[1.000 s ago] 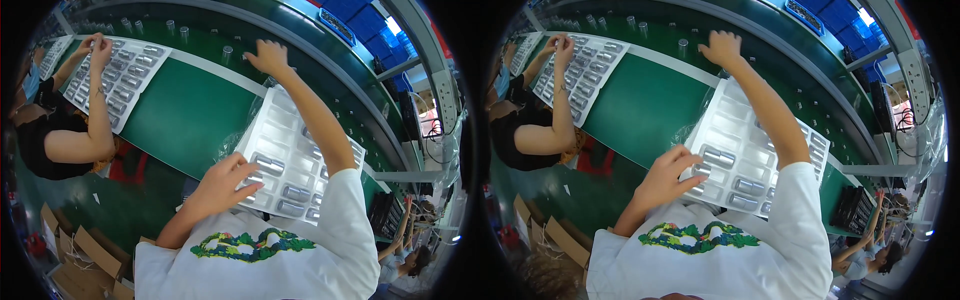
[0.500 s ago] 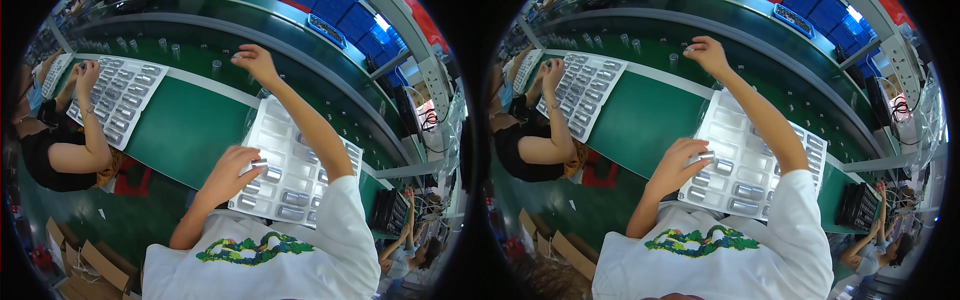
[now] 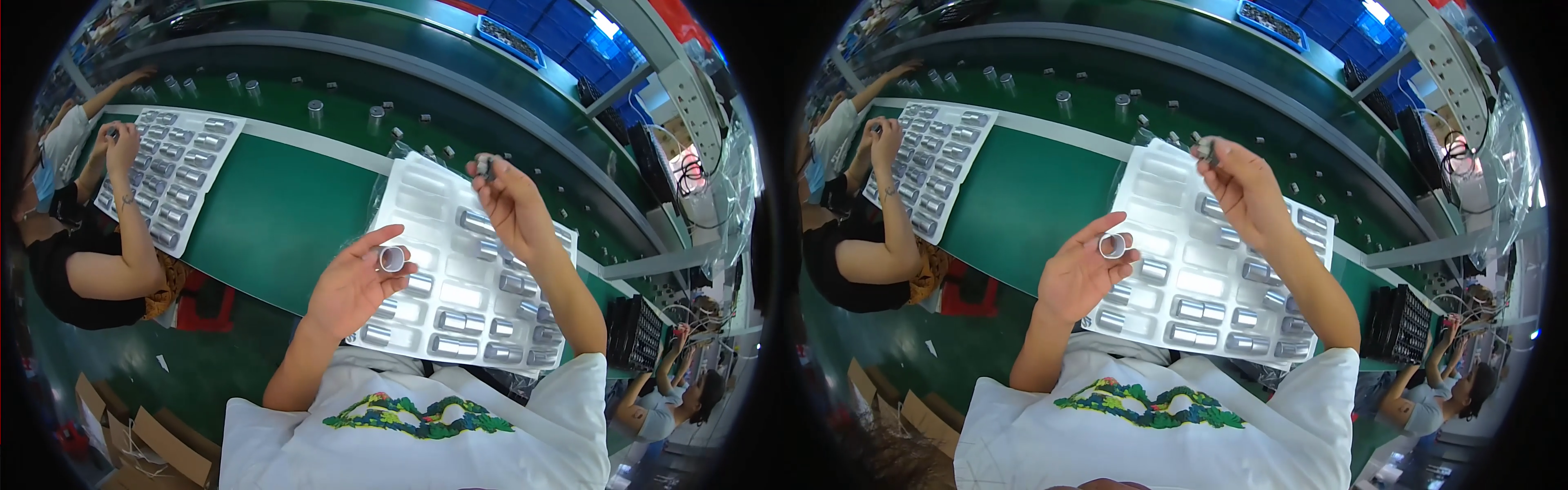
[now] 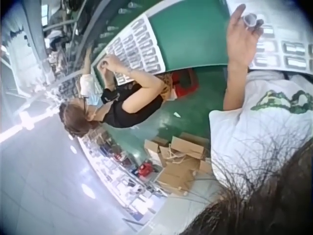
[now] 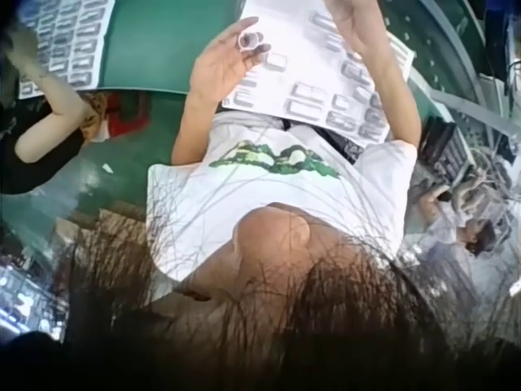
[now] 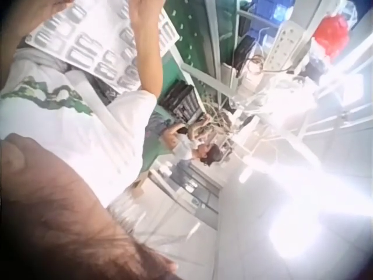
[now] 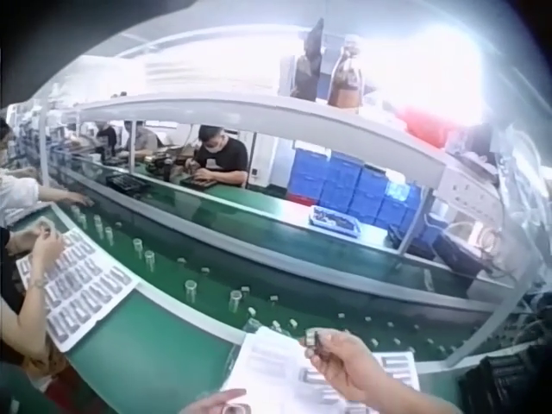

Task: The person assembles small electronic components by hand, placing them into a white plastic tray.

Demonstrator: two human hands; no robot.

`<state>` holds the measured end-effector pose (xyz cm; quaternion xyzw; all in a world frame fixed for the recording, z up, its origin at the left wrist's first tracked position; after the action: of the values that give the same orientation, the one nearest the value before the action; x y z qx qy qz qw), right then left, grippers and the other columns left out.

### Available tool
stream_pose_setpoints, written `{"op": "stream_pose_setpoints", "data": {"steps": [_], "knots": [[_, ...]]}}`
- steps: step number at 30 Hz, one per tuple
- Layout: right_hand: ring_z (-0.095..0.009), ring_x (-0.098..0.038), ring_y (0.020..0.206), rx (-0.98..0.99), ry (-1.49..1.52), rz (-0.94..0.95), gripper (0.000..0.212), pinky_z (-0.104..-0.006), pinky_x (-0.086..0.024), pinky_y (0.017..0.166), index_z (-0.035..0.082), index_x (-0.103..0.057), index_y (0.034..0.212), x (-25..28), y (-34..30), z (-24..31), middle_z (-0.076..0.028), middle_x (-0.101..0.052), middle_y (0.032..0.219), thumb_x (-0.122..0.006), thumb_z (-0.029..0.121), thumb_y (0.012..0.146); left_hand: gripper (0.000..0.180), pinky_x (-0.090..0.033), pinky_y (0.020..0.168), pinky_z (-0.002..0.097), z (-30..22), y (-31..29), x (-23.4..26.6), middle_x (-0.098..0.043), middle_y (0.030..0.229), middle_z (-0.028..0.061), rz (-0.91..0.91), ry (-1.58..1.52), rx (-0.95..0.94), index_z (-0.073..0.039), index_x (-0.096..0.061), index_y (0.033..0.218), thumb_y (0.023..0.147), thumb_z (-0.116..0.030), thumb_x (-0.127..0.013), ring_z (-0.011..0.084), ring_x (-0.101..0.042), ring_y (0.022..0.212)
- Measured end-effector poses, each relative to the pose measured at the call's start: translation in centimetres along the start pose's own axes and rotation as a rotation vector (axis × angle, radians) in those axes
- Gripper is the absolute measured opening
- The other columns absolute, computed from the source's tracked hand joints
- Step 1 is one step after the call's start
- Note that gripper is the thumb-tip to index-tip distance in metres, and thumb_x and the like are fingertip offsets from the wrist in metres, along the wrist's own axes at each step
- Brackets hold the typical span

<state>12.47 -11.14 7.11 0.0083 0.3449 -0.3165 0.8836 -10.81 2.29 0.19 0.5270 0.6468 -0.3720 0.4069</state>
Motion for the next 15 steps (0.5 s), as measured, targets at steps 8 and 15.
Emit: {"op": "stream_pose_setpoints", "data": {"steps": [8,15], "knots": [[-0.015,-0.066,0.1,0.048,-0.595,0.166,0.042,-0.0293,-0.055,0.092,-0.003,-0.062,0.121,-0.6,-5.2,-0.6,-0.012,-0.065,0.112,-0.072,-0.008,0.08,0.055,-0.056,0.081,0.0294,1.1,0.0,-1.2,-0.06,0.117,0.0172,-0.156,0.134,0.006,0.001,-0.036,0.146,0.095,-0.003,-0.056,0.0244,-0.065,0.102],[-0.018,-0.067,0.097,0.245,-0.756,0.324,0.036,-0.0276,-0.056,0.084,0.001,-0.072,0.104,-1.1,-6.3,-0.6,-0.014,-0.067,0.11,-0.082,-0.009,0.07,0.062,-0.055,0.084,0.0281,2.5,-1.0,-2.0,-0.064,0.107,0.0119,-0.133,0.701,-0.172,0.003,-0.051,0.135,0.078,0.014,-0.072,0.0164,-0.064,0.093]]}}
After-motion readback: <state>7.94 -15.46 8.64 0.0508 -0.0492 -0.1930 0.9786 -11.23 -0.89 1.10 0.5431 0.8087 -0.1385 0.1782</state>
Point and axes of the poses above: each hand's wrist, its own y-axis towards the middle knuckle, its own x-axis out of the back of the hand, z = x × y, the point moved 1 cm from there along y, towards the middle knuckle
